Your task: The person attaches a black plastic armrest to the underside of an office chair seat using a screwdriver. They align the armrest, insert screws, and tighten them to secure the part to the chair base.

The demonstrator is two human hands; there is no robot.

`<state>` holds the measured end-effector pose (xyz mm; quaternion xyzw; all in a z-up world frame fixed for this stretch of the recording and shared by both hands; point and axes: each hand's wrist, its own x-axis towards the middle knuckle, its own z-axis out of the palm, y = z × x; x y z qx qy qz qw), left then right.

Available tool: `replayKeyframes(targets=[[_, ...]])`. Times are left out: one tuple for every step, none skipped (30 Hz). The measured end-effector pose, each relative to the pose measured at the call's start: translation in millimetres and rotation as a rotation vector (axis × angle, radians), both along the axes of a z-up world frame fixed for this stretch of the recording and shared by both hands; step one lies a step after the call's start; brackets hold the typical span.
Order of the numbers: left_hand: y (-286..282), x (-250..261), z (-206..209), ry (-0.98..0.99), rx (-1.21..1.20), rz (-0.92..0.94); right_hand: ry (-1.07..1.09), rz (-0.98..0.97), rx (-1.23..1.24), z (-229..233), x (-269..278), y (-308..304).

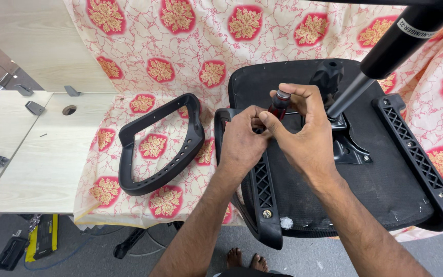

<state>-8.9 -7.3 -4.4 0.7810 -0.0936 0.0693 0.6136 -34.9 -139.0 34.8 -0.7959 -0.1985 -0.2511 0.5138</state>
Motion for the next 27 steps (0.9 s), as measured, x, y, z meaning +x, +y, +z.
replayKeyframes(targets=[[-2, -2, 2, -0.018, 0.042, 0.027, 0.006, -0.067, -0.001, 1, 0, 0], [-5, -4, 5, -0.036, 0.084, 0.054, 0.013, -0.133, -0.002, 2, 0, 0], [-7, -5, 7, -0.051, 0.125, 0.081, 0.022, -0.2, -0.003, 2, 0, 0], [-8, -6, 8, -0.038, 0.122, 0.085, 0.027, -0.182, 0.041, 2, 0, 0], [-10, -7, 9, -0.022, 0.116, 0.09, 0.033, -0.162, 0.083, 1, 0, 0], [-11, -7, 9, -0.007, 0.111, 0.096, 0.039, -0.142, 0.124, 0, 0, -1], [-11, -6, 9, -0.021, 0.103, 0.064, 0.055, -0.106, 0.135, 0, 0, -2], [-9, -3, 8, -0.035, 0.096, 0.032, 0.07, -0.071, 0.145, 0, 1, -4], [-7, -1, 6, -0.048, 0.088, 0.001, 0.086, -0.035, 0.155, -1, 1, -6], [-6, 2, 4, -0.058, 0.108, -0.058, 0.086, 0.053, 0.167, -1, 2, -8], [-4, 7, 2, -0.066, 0.131, -0.117, 0.088, 0.142, 0.18, -2, 4, -9], [-2, 11, -1, -0.073, 0.153, -0.176, 0.089, 0.23, 0.193, -3, 5, -11], [4, 15, -3, -0.098, 0.05, -0.288, 0.111, 0.254, 0.206, -4, 7, -12], [11, 20, -6, -0.122, -0.053, -0.4, 0.133, 0.279, 0.219, -4, 10, -13], [15, 24, -8, -0.143, -0.154, -0.512, 0.155, 0.303, 0.234, -5, 12, -14], [15, 28, -11, -0.107, -0.185, -0.512, 0.148, 0.302, 0.229, -5, 14, -15], [16, 32, -13, -0.07, -0.217, -0.509, 0.143, 0.303, 0.222, -6, 16, -14], [16, 33, -15, -0.033, -0.25, -0.506, 0.138, 0.304, 0.216, -7, 17, -13], [15, 33, -17, -0.021, -0.265, -0.44, 0.094, 0.25, 0.149, -7, 18, -13], [11, 33, -18, -0.009, -0.279, -0.375, 0.05, 0.196, 0.082, -7, 18, -14], [8, 32, -18, 0.002, -0.294, -0.31, 0.005, 0.14, 0.014, -7, 19, -14], [7, 30, -17, -0.006, -0.249, -0.245, 0.004, 0.102, 0.007, -7, 19, -13], [6, 27, -16, -0.013, -0.203, -0.182, 0.004, 0.061, -0.001, -8, 19, -12], [5, 24, -13, -0.02, -0.158, -0.119, 0.003, 0.021, -0.009, -8, 19, -11], [4, 23, -11, -0.019, -0.123, -0.092, 0.024, 0.011, 0.004, -7, 20, -11], [3, 21, -8, -0.018, -0.088, -0.065, 0.044, 0.001, 0.016, -6, 21, -11], [1, 20, -6, -0.017, -0.053, -0.044, 0.065, -0.015, 0.03, -5, 21, -12]])
